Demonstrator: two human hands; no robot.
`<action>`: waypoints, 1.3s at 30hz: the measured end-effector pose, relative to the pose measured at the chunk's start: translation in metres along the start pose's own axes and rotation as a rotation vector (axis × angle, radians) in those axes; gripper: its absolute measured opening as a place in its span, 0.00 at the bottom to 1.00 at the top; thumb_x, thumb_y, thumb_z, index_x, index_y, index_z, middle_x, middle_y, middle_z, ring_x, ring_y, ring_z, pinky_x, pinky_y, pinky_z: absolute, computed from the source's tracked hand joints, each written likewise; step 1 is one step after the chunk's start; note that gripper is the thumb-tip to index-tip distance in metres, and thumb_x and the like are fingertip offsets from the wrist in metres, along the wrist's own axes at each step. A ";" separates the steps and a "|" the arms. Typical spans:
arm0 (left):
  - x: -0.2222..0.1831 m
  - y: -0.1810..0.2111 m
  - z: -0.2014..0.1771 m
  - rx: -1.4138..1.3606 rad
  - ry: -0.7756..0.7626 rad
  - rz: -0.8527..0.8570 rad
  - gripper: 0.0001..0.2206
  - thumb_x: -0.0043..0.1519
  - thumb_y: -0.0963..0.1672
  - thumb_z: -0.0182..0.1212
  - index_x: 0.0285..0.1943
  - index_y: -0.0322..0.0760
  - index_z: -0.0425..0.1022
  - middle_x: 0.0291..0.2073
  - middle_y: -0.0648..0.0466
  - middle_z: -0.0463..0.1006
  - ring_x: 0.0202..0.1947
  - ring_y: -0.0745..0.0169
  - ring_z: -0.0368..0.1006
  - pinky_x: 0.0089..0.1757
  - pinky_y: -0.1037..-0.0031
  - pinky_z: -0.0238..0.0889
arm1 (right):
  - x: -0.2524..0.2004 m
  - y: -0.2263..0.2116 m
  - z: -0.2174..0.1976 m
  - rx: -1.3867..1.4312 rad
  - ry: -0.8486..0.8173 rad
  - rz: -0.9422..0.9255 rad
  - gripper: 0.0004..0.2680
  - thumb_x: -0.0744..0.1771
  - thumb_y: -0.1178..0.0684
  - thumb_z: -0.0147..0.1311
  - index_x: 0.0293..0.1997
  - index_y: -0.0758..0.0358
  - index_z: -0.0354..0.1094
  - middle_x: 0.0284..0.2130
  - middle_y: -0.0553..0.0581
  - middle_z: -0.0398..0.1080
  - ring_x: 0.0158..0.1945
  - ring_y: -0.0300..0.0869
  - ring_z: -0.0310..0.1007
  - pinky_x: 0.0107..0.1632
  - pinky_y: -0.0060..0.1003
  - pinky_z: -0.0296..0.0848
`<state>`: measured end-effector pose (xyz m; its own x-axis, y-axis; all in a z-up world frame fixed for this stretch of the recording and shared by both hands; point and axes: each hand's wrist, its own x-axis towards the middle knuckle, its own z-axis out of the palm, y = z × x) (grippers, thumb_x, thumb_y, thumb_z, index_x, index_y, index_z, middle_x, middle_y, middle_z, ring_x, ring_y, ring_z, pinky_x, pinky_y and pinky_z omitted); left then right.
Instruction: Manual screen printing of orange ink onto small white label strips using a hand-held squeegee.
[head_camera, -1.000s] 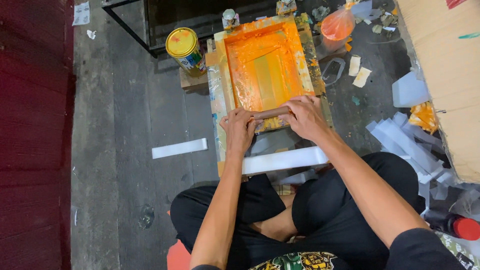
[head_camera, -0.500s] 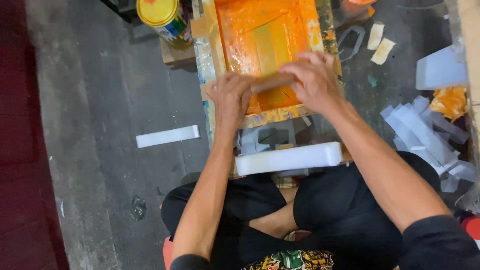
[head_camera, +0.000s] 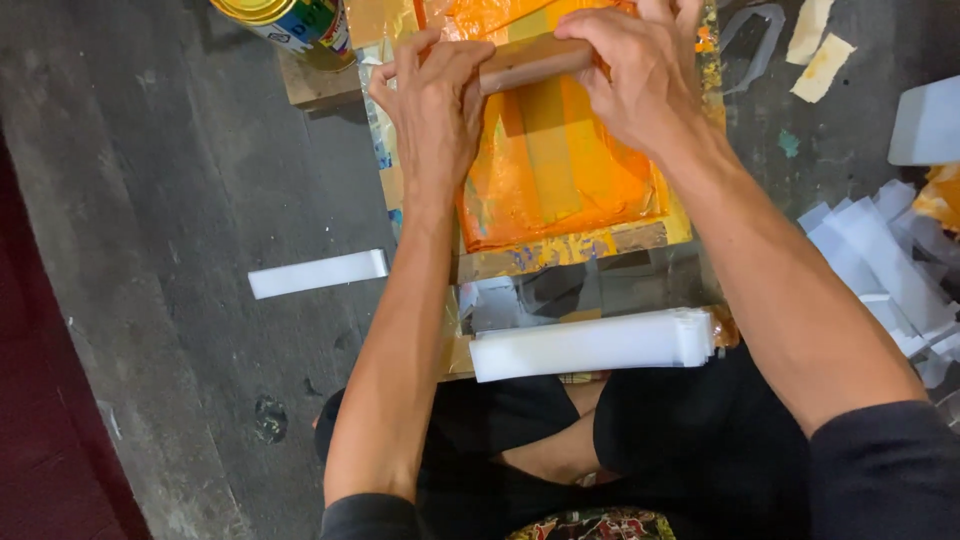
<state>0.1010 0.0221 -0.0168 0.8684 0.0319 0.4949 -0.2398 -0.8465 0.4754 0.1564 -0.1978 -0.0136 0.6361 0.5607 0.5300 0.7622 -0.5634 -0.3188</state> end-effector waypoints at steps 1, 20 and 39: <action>-0.005 0.002 0.000 -0.001 0.003 0.004 0.11 0.58 0.38 0.65 0.48 0.42 0.82 0.44 0.61 0.82 0.56 0.57 0.66 0.55 0.58 0.43 | -0.005 0.001 0.003 -0.003 0.003 -0.002 0.12 0.65 0.69 0.67 0.52 0.67 0.78 0.49 0.58 0.82 0.55 0.52 0.67 0.65 0.51 0.49; -0.124 0.054 -0.043 0.049 -0.232 -0.114 0.09 0.60 0.42 0.64 0.45 0.57 0.81 0.38 0.64 0.81 0.57 0.56 0.67 0.55 0.47 0.44 | -0.096 -0.090 -0.061 0.021 -0.258 0.249 0.09 0.65 0.58 0.60 0.49 0.53 0.76 0.39 0.53 0.79 0.64 0.48 0.68 0.63 0.57 0.49; -0.148 0.063 -0.041 -0.141 -0.208 -0.225 0.07 0.62 0.46 0.66 0.46 0.61 0.81 0.36 0.65 0.77 0.53 0.62 0.70 0.56 0.58 0.49 | -0.123 -0.089 -0.043 0.080 -0.173 0.315 0.07 0.69 0.43 0.58 0.41 0.52 0.72 0.34 0.47 0.76 0.57 0.42 0.71 0.64 0.51 0.50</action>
<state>-0.0603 -0.0139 -0.0301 0.9729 0.0878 0.2138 -0.0773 -0.7481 0.6591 0.0052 -0.2429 -0.0161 0.8465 0.4660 0.2575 0.5287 -0.6793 -0.5089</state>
